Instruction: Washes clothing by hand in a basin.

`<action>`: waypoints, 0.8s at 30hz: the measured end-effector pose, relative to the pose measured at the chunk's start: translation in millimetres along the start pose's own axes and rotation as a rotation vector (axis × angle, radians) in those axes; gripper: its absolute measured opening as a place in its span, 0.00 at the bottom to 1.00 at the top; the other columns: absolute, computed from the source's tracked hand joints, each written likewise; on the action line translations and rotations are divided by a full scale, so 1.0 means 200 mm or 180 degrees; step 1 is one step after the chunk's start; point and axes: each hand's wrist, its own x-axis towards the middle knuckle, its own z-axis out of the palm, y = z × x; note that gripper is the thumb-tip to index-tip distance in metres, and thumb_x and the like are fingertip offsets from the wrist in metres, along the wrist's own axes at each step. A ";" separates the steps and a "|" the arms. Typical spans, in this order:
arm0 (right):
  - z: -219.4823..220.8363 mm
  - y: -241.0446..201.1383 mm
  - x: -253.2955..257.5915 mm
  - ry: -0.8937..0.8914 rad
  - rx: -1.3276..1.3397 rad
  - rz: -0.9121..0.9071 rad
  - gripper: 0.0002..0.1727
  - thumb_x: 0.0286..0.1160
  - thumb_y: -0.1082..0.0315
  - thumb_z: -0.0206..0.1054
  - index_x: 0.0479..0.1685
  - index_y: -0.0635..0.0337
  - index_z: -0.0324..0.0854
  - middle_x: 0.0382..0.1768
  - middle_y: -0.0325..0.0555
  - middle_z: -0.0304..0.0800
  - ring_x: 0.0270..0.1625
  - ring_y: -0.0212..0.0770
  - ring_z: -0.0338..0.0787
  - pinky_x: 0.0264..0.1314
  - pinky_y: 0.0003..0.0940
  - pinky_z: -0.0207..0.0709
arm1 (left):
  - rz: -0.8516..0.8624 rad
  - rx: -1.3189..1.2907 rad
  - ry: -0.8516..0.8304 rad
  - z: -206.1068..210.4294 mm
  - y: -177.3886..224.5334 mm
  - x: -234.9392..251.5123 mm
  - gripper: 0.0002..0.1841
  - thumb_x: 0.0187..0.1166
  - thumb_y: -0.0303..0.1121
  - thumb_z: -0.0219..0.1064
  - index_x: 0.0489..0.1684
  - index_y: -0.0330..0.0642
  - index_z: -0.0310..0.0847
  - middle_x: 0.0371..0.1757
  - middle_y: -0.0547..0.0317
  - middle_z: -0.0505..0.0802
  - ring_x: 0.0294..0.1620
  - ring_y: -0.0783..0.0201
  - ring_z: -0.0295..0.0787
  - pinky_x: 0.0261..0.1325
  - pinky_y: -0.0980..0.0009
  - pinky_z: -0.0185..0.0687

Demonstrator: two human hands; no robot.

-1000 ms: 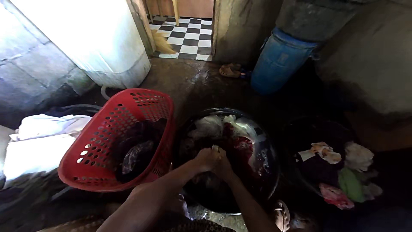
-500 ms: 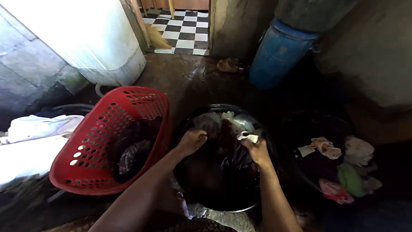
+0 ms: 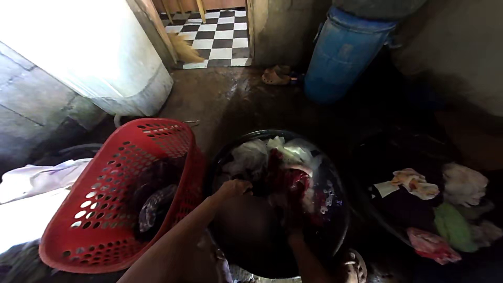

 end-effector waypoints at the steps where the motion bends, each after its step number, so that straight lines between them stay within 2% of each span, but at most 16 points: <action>1: 0.02 0.04 0.02 0.0066 0.0136 -0.0028 0.30 0.90 0.57 0.59 0.85 0.63 0.68 0.85 0.59 0.70 0.88 0.55 0.67 0.91 0.50 0.58 | 0.0004 0.0005 -0.0010 0.00 0.00 0.00 0.21 0.91 0.39 0.56 0.72 0.32 0.80 0.66 0.33 0.88 0.70 0.36 0.84 0.73 0.37 0.73; 4: 0.05 0.16 0.15 0.0001 0.0308 0.0013 0.32 0.82 0.56 0.69 0.81 0.64 0.73 0.80 0.62 0.75 0.83 0.59 0.73 0.87 0.55 0.64 | -0.0054 -0.0066 0.0031 -0.01 -0.02 -0.01 0.20 0.90 0.37 0.57 0.71 0.32 0.80 0.65 0.32 0.89 0.69 0.35 0.85 0.72 0.37 0.73; 6: -0.01 0.18 0.19 0.0032 0.0409 0.0117 0.31 0.84 0.62 0.66 0.82 0.69 0.69 0.82 0.66 0.72 0.86 0.60 0.70 0.89 0.53 0.61 | -0.0229 -0.0077 -0.0014 -0.03 -0.04 -0.02 0.21 0.91 0.39 0.57 0.72 0.33 0.79 0.65 0.33 0.89 0.69 0.35 0.85 0.73 0.38 0.73; 8: -0.18 0.11 0.13 -0.0140 0.0054 0.0155 0.32 0.86 0.65 0.63 0.84 0.73 0.65 0.83 0.70 0.68 0.87 0.64 0.66 0.90 0.57 0.57 | -0.0342 -0.0117 -0.0010 -0.04 -0.05 -0.02 0.22 0.92 0.40 0.56 0.73 0.33 0.78 0.65 0.33 0.88 0.69 0.36 0.84 0.74 0.38 0.72; 9: -0.28 0.06 0.10 -0.0219 0.0033 0.0138 0.31 0.87 0.62 0.62 0.82 0.74 0.67 0.81 0.71 0.71 0.85 0.64 0.70 0.88 0.58 0.61 | -0.0359 -0.0149 0.0045 -0.05 -0.05 -0.03 0.21 0.92 0.40 0.56 0.72 0.33 0.79 0.65 0.33 0.88 0.69 0.36 0.84 0.74 0.38 0.72; 11: -0.47 -0.05 -0.01 -0.0151 0.0545 0.0039 0.33 0.85 0.59 0.66 0.80 0.74 0.69 0.76 0.71 0.76 0.80 0.63 0.76 0.85 0.58 0.66 | -0.0372 -0.0207 0.0139 -0.07 -0.04 -0.06 0.21 0.92 0.39 0.56 0.71 0.32 0.80 0.65 0.32 0.88 0.70 0.36 0.84 0.74 0.37 0.71; 14: -0.75 -0.23 -0.27 0.0257 0.0968 -0.0548 0.27 0.80 0.66 0.70 0.73 0.76 0.74 0.68 0.71 0.82 0.72 0.61 0.82 0.79 0.56 0.70 | -0.0341 -0.0237 0.0270 -0.05 -0.06 -0.07 0.20 0.91 0.39 0.56 0.68 0.33 0.81 0.61 0.32 0.89 0.66 0.35 0.85 0.71 0.36 0.73; 16: -0.91 -0.35 -0.50 0.0665 0.1027 -0.0979 0.23 0.78 0.68 0.70 0.69 0.74 0.78 0.60 0.66 0.87 0.64 0.55 0.86 0.73 0.53 0.75 | -0.0308 -0.0254 0.0321 -0.04 -0.06 -0.08 0.21 0.91 0.40 0.57 0.68 0.32 0.82 0.60 0.32 0.90 0.65 0.35 0.86 0.70 0.35 0.73; 19: -1.07 -0.44 -0.80 0.1397 0.1077 -0.1670 0.17 0.72 0.67 0.72 0.56 0.69 0.86 0.44 0.54 0.92 0.48 0.43 0.91 0.58 0.48 0.83 | -0.0221 -0.0270 0.0336 -0.01 -0.07 -0.09 0.20 0.91 0.40 0.58 0.65 0.32 0.83 0.57 0.33 0.91 0.63 0.36 0.86 0.69 0.35 0.74; 21: -1.13 -0.47 -0.93 0.2003 0.1229 -0.2115 0.13 0.65 0.68 0.73 0.48 0.63 0.87 0.35 0.40 0.92 0.38 0.27 0.89 0.45 0.32 0.85 | -0.0224 -0.0270 0.0308 0.00 -0.06 -0.09 0.19 0.91 0.40 0.58 0.64 0.33 0.83 0.57 0.34 0.91 0.63 0.37 0.87 0.69 0.35 0.74; 22: -1.14 -0.47 -0.97 0.2234 0.1385 -0.2295 0.12 0.63 0.69 0.73 0.46 0.61 0.87 0.34 0.34 0.91 0.35 0.21 0.88 0.41 0.24 0.85 | -0.0228 -0.0248 0.0310 0.00 -0.06 -0.09 0.19 0.91 0.40 0.58 0.64 0.32 0.83 0.56 0.34 0.91 0.63 0.37 0.87 0.69 0.35 0.74; 24: -1.14 -0.50 -0.97 0.2586 0.1711 -0.2453 0.12 0.61 0.71 0.72 0.44 0.60 0.84 0.33 0.29 0.90 0.34 0.15 0.87 0.40 0.17 0.83 | -0.0247 -0.0188 0.0316 0.00 -0.06 -0.09 0.20 0.91 0.40 0.58 0.65 0.33 0.83 0.56 0.34 0.91 0.62 0.37 0.87 0.68 0.35 0.75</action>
